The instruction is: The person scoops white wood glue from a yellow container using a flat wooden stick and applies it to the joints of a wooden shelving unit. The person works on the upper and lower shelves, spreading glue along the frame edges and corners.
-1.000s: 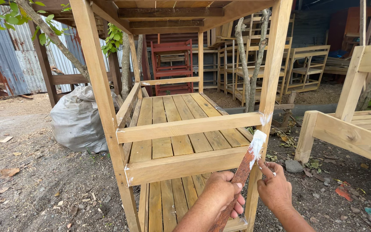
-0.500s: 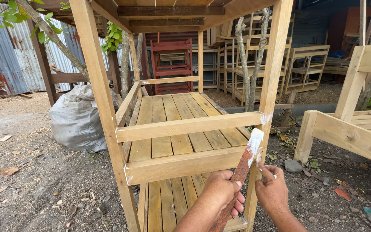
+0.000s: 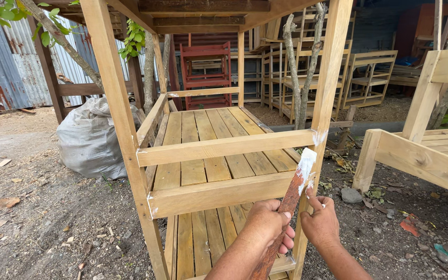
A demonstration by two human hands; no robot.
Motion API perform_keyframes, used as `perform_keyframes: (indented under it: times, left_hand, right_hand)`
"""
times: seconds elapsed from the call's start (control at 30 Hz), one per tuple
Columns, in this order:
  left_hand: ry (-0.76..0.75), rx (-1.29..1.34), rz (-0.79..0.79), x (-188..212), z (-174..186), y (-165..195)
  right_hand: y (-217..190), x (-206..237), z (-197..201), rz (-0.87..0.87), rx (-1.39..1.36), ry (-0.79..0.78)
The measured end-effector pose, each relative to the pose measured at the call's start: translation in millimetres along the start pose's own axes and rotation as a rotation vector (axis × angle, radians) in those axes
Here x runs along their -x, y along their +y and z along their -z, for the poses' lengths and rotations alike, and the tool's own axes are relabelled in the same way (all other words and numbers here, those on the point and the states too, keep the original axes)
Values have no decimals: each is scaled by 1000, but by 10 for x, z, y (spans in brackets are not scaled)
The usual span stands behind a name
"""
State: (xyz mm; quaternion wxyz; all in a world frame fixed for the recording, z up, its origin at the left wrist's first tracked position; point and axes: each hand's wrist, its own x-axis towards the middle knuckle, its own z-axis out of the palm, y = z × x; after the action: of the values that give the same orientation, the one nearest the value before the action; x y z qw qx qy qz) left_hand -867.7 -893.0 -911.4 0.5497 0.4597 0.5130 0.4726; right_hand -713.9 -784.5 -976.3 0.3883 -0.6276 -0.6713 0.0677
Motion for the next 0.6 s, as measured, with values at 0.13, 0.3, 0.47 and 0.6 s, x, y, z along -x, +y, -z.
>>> perform_keyframes:
  times: [0.13,0.3,0.47,0.6]
  left_hand:
    - [-3,12,-51,11,-34,-36]
    - [26,32,-29,35,-76,-90]
    - [48,-3,21,55,-92,-94]
    - [48,-8,20,55,-84,-112]
  right_hand:
    - [8,22,-19,-37,-23,-22]
    - [-1,58,-64,-9,4,-19]
    - [-4,113,-55,-78,-85,-58]
    - [11,75,-66,-117,-73,-124]
